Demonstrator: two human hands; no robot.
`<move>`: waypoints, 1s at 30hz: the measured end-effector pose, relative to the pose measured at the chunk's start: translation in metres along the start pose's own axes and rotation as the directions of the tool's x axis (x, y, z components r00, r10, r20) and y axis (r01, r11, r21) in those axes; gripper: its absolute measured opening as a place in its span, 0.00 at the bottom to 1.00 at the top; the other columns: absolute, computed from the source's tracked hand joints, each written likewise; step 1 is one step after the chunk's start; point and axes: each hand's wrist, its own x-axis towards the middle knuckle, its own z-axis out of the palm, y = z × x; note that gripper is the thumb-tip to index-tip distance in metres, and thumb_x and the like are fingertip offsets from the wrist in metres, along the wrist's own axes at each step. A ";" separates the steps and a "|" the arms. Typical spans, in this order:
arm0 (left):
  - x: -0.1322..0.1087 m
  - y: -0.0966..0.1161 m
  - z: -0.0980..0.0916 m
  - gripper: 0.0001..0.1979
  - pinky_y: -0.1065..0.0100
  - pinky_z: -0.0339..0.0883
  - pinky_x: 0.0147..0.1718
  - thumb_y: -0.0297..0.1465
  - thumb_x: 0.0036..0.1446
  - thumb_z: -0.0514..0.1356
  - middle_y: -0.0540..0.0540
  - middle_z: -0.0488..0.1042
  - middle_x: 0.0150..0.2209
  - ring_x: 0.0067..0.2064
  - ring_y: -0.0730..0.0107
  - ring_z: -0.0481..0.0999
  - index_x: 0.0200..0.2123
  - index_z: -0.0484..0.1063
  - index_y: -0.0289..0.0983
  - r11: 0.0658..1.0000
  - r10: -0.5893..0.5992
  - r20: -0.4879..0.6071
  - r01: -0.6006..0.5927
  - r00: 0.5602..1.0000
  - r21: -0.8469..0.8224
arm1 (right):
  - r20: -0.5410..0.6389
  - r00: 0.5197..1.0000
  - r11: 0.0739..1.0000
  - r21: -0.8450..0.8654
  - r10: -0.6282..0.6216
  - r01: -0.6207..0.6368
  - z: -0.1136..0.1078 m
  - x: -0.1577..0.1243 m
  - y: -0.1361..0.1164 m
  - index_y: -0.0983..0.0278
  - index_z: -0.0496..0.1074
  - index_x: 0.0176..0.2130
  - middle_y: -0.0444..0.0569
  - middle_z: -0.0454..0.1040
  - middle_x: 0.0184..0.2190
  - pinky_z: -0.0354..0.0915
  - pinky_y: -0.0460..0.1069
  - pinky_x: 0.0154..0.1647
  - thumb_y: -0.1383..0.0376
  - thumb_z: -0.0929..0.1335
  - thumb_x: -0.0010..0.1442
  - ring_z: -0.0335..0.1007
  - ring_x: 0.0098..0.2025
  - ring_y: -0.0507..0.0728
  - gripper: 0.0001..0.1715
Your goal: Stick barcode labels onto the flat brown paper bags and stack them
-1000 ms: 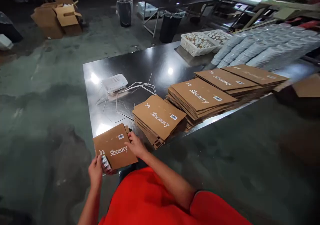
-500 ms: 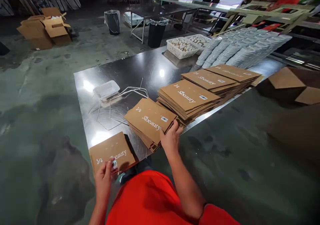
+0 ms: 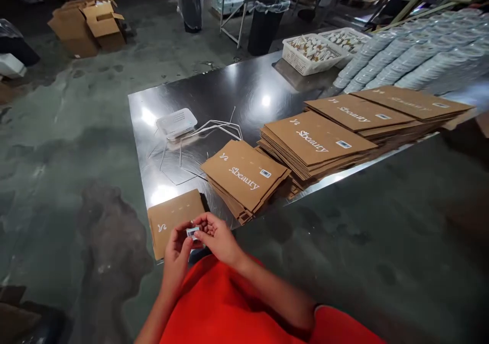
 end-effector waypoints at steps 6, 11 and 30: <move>-0.003 -0.017 -0.002 0.15 0.69 0.69 0.33 0.42 0.53 0.62 0.50 0.69 0.28 0.31 0.71 0.70 0.30 0.68 0.35 0.997 -0.067 0.012 0.067 0.998 -0.034 | -0.011 1.000 0.997 -0.083 -0.003 0.002 -0.008 0.004 0.005 0.65 0.69 0.35 0.42 0.68 0.26 0.62 0.45 0.29 0.61 0.70 0.50 0.63 0.27 0.48 0.13; -0.002 -0.029 -0.004 0.15 0.69 0.67 0.34 0.42 0.58 0.57 0.49 0.69 0.29 0.31 0.70 0.69 0.31 0.67 0.36 0.995 -0.049 0.011 0.048 0.999 0.086 | -0.039 0.995 0.995 0.035 0.090 -0.089 -0.005 0.010 0.013 0.64 0.66 0.36 0.39 0.66 0.22 0.60 0.44 0.23 0.57 0.73 0.46 0.61 0.23 0.48 0.20; 0.020 -0.075 -0.026 0.26 0.72 0.60 0.23 0.53 0.42 0.62 0.53 0.60 0.17 0.22 0.75 0.61 0.16 0.62 0.35 0.954 -0.251 -0.191 0.276 0.949 0.118 | -0.338 0.935 0.868 -0.491 -0.111 -0.075 -0.031 0.085 0.068 0.65 0.67 0.23 0.45 0.66 0.27 0.62 0.47 0.37 0.66 0.67 0.50 0.63 0.32 0.52 0.06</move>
